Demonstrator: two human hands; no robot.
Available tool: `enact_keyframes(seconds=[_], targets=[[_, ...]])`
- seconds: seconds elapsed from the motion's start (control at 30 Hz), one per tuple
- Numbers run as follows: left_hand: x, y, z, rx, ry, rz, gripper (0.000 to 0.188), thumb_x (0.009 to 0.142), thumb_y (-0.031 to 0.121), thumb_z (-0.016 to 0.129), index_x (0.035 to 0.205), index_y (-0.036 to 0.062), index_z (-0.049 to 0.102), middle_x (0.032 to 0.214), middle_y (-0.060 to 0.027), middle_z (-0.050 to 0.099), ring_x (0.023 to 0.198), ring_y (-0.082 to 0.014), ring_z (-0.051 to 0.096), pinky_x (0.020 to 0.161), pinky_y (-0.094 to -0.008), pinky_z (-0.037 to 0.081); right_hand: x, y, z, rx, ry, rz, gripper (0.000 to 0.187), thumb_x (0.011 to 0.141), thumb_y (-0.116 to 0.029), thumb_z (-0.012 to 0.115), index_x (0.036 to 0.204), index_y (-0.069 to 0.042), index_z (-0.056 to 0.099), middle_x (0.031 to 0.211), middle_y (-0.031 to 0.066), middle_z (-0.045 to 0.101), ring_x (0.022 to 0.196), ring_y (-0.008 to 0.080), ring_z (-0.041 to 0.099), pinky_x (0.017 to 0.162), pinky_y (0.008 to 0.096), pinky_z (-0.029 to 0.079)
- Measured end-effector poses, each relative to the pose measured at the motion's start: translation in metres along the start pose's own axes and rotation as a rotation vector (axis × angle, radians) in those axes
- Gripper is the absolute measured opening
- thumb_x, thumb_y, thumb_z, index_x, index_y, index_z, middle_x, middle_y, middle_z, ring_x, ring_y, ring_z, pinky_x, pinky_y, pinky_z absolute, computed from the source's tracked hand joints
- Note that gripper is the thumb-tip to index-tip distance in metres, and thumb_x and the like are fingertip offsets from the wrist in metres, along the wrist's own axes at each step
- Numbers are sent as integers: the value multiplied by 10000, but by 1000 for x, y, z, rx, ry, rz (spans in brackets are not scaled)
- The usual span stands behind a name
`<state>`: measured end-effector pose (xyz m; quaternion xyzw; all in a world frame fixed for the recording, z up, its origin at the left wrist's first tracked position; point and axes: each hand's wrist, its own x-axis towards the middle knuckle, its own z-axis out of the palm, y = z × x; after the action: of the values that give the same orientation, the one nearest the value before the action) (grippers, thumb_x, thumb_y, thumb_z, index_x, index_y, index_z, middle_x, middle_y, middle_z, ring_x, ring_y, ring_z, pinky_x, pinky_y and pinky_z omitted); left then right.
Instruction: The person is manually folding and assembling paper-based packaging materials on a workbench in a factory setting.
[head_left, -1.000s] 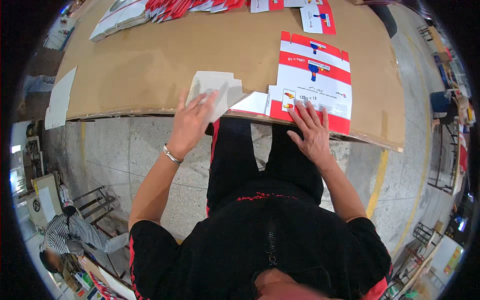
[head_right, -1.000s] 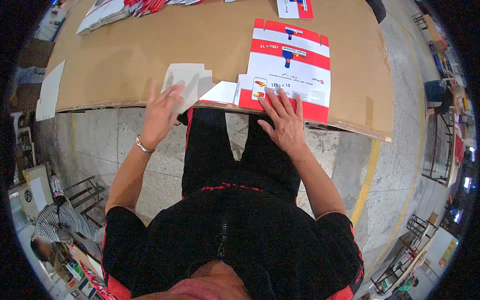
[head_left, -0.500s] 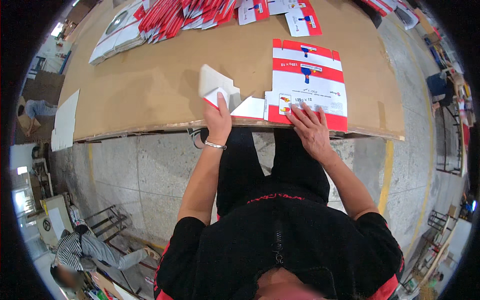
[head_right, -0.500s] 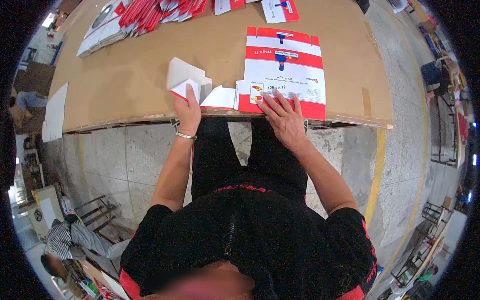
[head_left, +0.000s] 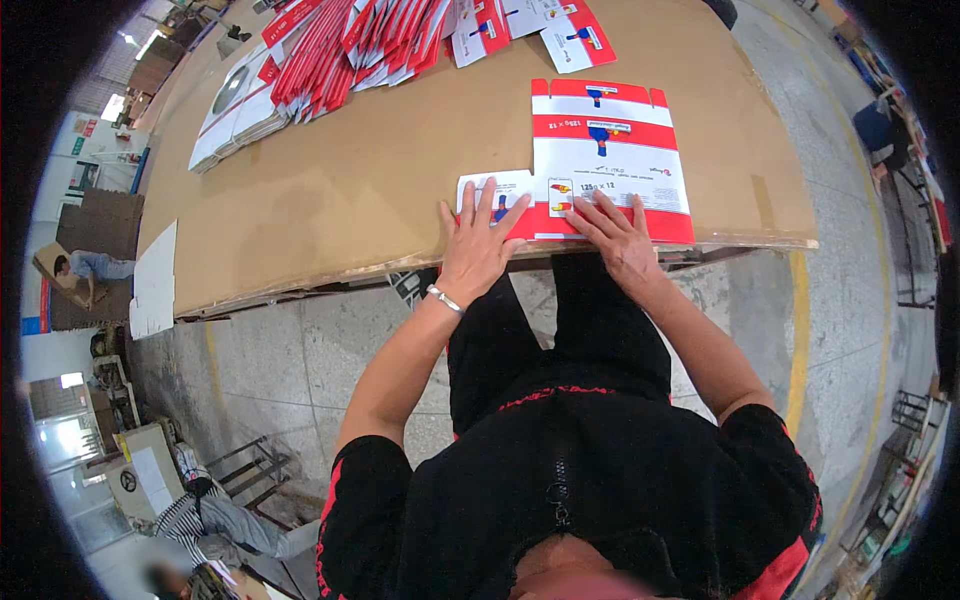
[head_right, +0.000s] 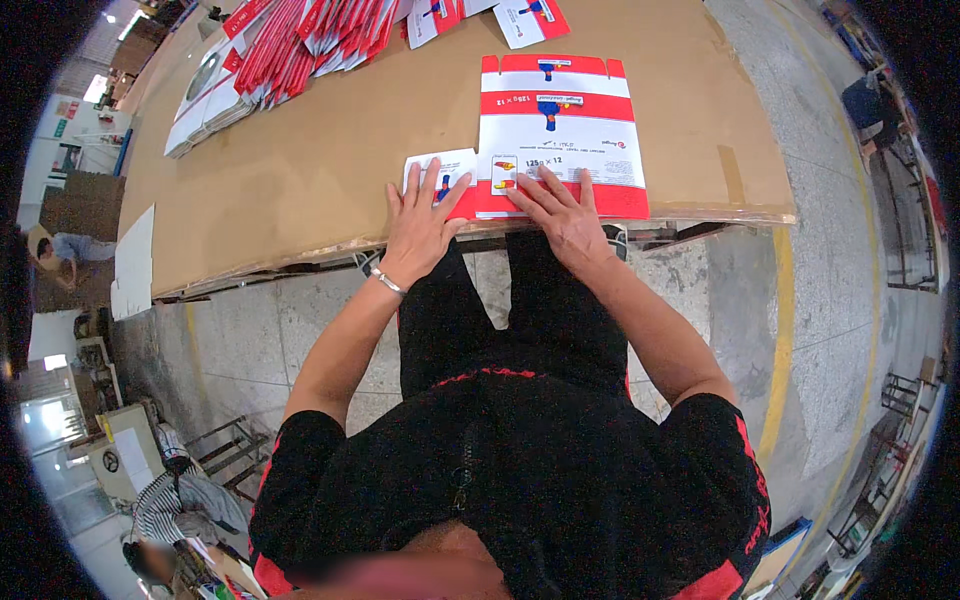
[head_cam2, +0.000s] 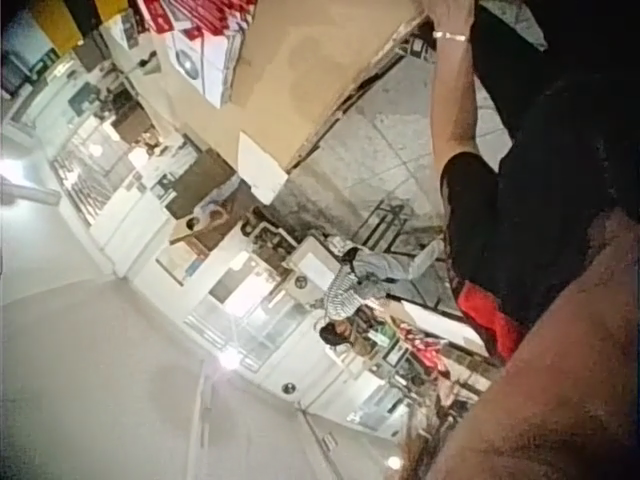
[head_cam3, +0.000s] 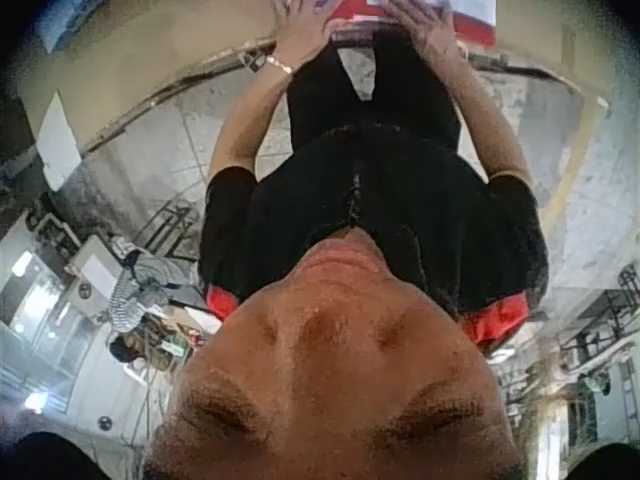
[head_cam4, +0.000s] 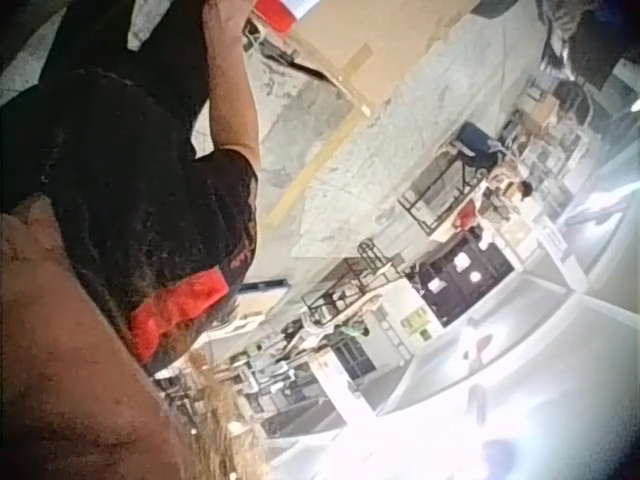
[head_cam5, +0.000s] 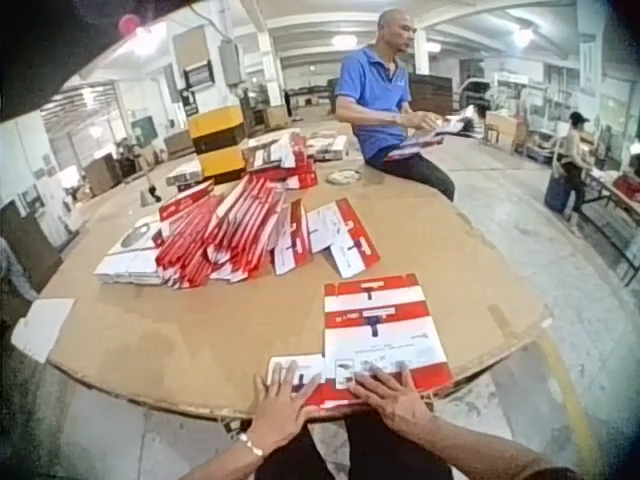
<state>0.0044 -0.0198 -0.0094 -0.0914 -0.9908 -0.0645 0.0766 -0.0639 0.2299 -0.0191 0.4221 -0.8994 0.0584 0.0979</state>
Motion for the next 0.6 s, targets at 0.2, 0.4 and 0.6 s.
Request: enact_keyframes(seconds=[0.2, 0.4, 0.6], targets=[[1, 6, 5, 63, -5, -73, 609, 915, 430, 538, 1474, 344, 309, 1524, -202, 228, 1403, -441, 184, 1011, -742, 205, -7, -2, 14, 36, 57, 15, 581, 876, -91, 534, 1421, -250, 415, 1476, -6, 409, 1379, 222, 355, 1060, 687, 207], [-3, 11, 6, 101, -30, -152, 579, 946, 433, 487, 1483, 330, 294, 1539, -205, 194, 1399, -452, 193, 1029, -721, 193, -8, -4, 14, 90, 122, 22, 506, 903, -150, 547, 1391, -236, 449, 1444, -5, 452, 1349, 204, 399, 1066, 665, 214], [-6, 14, 14, 58, 112, -176, 625, 912, 458, 536, 1470, 256, 337, 1512, -212, 249, 1390, -441, 214, 1035, -712, 185, 2, 8, 0, 131, 39, -2, 524, 906, -170, 546, 1411, -197, 412, 1447, 14, 445, 1334, 221, 414, 1049, 633, 276]])
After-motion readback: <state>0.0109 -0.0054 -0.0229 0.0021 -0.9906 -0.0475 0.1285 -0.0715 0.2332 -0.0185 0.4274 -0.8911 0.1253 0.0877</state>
